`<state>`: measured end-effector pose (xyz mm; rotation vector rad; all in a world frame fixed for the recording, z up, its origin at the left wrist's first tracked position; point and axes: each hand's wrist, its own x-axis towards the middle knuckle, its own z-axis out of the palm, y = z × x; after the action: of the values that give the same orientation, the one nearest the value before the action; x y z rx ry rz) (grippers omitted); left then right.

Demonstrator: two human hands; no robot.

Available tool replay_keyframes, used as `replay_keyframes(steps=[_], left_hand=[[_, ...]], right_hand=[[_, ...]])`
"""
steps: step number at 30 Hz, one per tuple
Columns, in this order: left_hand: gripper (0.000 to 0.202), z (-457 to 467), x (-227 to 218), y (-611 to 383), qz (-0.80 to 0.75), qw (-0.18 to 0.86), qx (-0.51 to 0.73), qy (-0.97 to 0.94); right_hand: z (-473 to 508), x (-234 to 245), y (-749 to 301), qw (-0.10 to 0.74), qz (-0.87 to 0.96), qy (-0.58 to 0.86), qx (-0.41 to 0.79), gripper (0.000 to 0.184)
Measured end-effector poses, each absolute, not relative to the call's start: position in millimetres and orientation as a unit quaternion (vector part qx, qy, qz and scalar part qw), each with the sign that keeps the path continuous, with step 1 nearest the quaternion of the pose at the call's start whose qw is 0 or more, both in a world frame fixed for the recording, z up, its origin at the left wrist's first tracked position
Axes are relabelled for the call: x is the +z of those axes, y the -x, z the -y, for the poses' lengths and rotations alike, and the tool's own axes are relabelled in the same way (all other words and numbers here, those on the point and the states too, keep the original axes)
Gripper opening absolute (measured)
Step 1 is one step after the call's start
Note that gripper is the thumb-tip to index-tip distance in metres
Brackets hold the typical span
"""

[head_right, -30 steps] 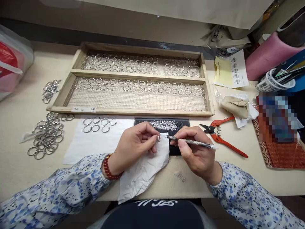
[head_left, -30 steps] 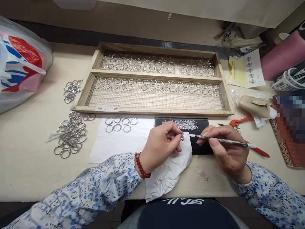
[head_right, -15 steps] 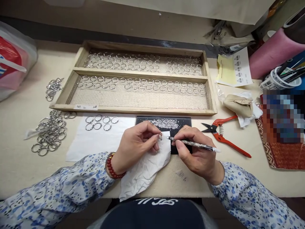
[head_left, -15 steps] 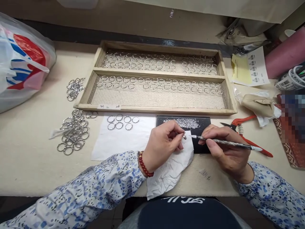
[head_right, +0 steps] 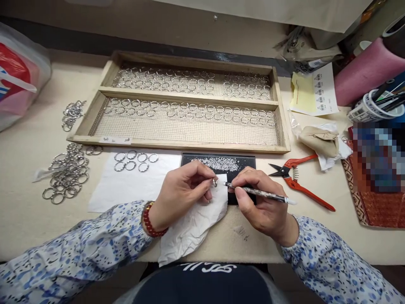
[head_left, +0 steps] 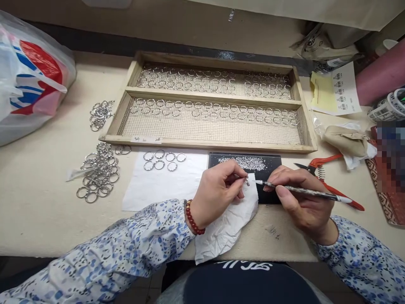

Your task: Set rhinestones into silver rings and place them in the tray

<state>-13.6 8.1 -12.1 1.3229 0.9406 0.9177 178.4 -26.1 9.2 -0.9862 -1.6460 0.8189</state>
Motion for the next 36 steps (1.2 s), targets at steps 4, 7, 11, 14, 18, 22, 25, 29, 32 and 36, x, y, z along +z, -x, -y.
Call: replay_keyframes(steps=[4,7,11,14,18,22,25,29,32,36], left_hand=[[0.009,-7.6,-13.2,14.2,-0.390,0.603,0.406,-0.565],[0.011,-7.6,-13.2,14.2,-0.386,0.600,0.410,-0.568],[0.011,-7.8,-13.0,13.6,-0.389,0.596,0.412,-0.569],[0.009,-8.4,-12.7,13.2,-0.397,0.592,0.406,-0.573],[0.008,-9.2,-11.6,13.2,-0.400,0.591,0.398,-0.576],[0.008,-8.7,-10.4,13.4,-0.400,0.590,0.396,-0.579],[0.007,-8.6,-10.0,13.4,-0.406,0.580,0.394,-0.586],[0.006,-9.3,-9.9,13.1,-0.418,0.565,0.385,-0.598],[0.007,-10.0,-9.7,13.2,-0.423,0.546,0.384,-0.613],[0.007,-10.5,-8.9,13.4,-0.426,0.536,0.383,-0.621]], right_hand=[[25.5,9.2,-178.4,0.502,0.692,0.395,0.338,0.028],[25.1,9.4,-177.5,0.501,0.695,0.391,0.337,0.029],[25.4,8.9,-177.2,0.503,0.691,0.392,0.339,0.029],[25.7,8.3,-177.4,0.503,0.690,0.395,0.340,0.028],[25.5,7.5,-177.7,0.505,0.691,0.391,0.340,0.028],[25.0,8.5,-177.8,0.502,0.691,0.394,0.340,0.028],[24.9,9.1,-177.1,0.498,0.695,0.390,0.342,0.028],[25.0,7.9,-175.7,0.491,0.703,0.389,0.338,0.028],[25.2,6.8,-175.0,0.487,0.703,0.392,0.339,0.029],[25.0,6.8,-174.5,0.485,0.703,0.393,0.340,0.030]])
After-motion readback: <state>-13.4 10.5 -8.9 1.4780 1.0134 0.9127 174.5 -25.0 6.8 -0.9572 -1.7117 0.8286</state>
